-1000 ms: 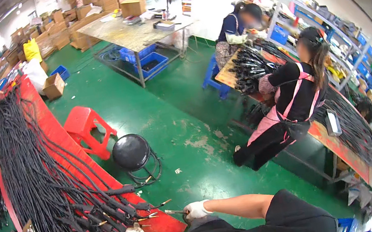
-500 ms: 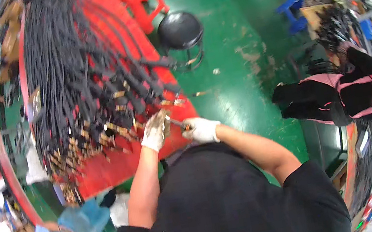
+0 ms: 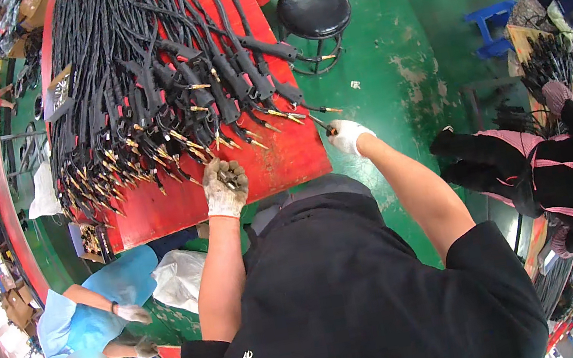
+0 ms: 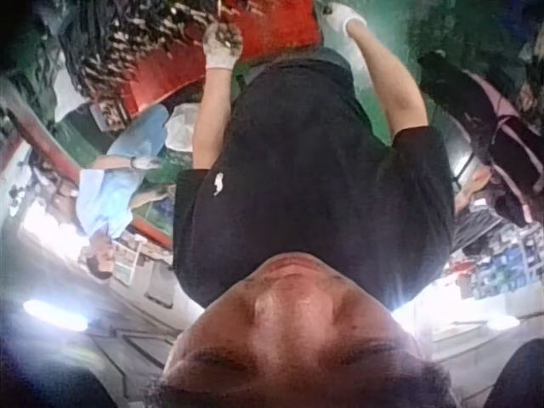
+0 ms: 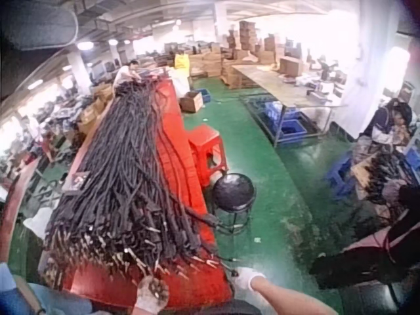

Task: Assembling or inspecting welding gun cables at a factory table.

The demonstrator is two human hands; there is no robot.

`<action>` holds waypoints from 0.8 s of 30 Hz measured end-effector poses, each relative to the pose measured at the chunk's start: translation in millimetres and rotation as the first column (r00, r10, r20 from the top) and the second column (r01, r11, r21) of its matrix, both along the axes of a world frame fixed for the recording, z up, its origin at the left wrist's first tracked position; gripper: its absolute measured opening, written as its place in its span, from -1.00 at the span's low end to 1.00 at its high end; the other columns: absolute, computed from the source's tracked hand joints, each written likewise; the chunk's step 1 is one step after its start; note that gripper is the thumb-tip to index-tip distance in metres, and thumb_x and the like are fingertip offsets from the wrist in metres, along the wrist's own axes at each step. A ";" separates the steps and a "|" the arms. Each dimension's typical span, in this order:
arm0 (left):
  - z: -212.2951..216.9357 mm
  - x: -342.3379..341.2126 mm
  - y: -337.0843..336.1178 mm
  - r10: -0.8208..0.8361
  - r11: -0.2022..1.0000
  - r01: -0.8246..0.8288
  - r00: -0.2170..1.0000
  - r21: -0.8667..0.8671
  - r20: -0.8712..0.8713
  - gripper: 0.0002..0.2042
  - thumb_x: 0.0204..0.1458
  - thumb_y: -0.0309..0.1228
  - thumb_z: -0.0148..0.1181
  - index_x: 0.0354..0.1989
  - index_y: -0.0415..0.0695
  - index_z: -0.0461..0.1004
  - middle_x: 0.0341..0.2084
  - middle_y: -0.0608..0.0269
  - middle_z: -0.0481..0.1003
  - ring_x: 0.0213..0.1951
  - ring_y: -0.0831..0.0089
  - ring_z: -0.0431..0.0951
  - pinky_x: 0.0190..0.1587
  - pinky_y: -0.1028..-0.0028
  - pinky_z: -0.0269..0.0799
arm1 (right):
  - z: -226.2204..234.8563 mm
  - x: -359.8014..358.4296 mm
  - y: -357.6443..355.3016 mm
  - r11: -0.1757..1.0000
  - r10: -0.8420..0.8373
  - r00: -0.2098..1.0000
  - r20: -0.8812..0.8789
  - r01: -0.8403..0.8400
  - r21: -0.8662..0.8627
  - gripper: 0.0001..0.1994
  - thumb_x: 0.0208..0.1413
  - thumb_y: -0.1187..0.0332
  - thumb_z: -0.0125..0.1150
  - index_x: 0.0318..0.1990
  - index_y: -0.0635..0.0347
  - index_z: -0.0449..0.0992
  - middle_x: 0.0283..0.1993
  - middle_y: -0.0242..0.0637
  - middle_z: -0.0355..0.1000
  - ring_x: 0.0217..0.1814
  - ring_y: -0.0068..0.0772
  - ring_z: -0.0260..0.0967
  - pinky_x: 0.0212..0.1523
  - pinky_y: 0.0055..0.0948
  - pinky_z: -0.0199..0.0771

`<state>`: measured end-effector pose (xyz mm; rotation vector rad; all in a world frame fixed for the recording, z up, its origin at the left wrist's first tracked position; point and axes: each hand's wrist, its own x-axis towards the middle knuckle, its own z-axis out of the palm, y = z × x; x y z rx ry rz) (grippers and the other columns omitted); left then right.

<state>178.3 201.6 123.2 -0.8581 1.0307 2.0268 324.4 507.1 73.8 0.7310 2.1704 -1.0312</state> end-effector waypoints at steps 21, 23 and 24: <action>-18.2 9.5 39.0 -0.160 0.965 0.124 0.977 -0.231 -0.142 -0.79 0.14 -0.19 0.29 -0.33 0.00 0.43 -0.57 0.37 0.42 -0.55 0.50 0.42 -0.53 0.52 0.38 | 12.2 -17.0 11.0 0.974 0.095 0.974 -0.205 -0.133 -0.181 -0.66 0.17 0.24 0.13 -0.02 0.31 0.46 -0.15 0.06 0.52 -0.05 0.02 0.49 -0.04 -0.20 0.44; -18.1 0.6 69.3 -0.583 0.795 0.351 0.666 -0.494 -0.465 -0.84 0.18 -0.22 0.21 -0.25 -0.01 0.48 -0.53 0.38 0.41 -0.54 0.51 0.41 -0.51 0.50 0.35 | 23.0 -14.6 16.8 0.970 0.067 0.974 -0.215 -0.114 -0.214 -0.65 0.16 0.24 0.13 -0.02 0.34 0.45 -0.19 0.02 0.52 -0.10 -0.06 0.49 -0.07 -0.23 0.43; -17.1 -1.1 83.8 -0.598 0.775 0.480 0.767 -0.411 -0.233 -0.82 0.19 -0.21 0.16 -0.18 -0.01 0.50 -0.51 0.41 0.41 -0.53 0.51 0.41 -0.50 0.49 0.33 | 29.3 -12.8 20.2 0.965 0.044 0.981 -0.191 -0.091 -0.244 -0.64 0.15 0.23 0.13 -0.01 0.34 0.46 -0.20 0.01 0.52 -0.11 -0.08 0.49 -0.07 -0.23 0.44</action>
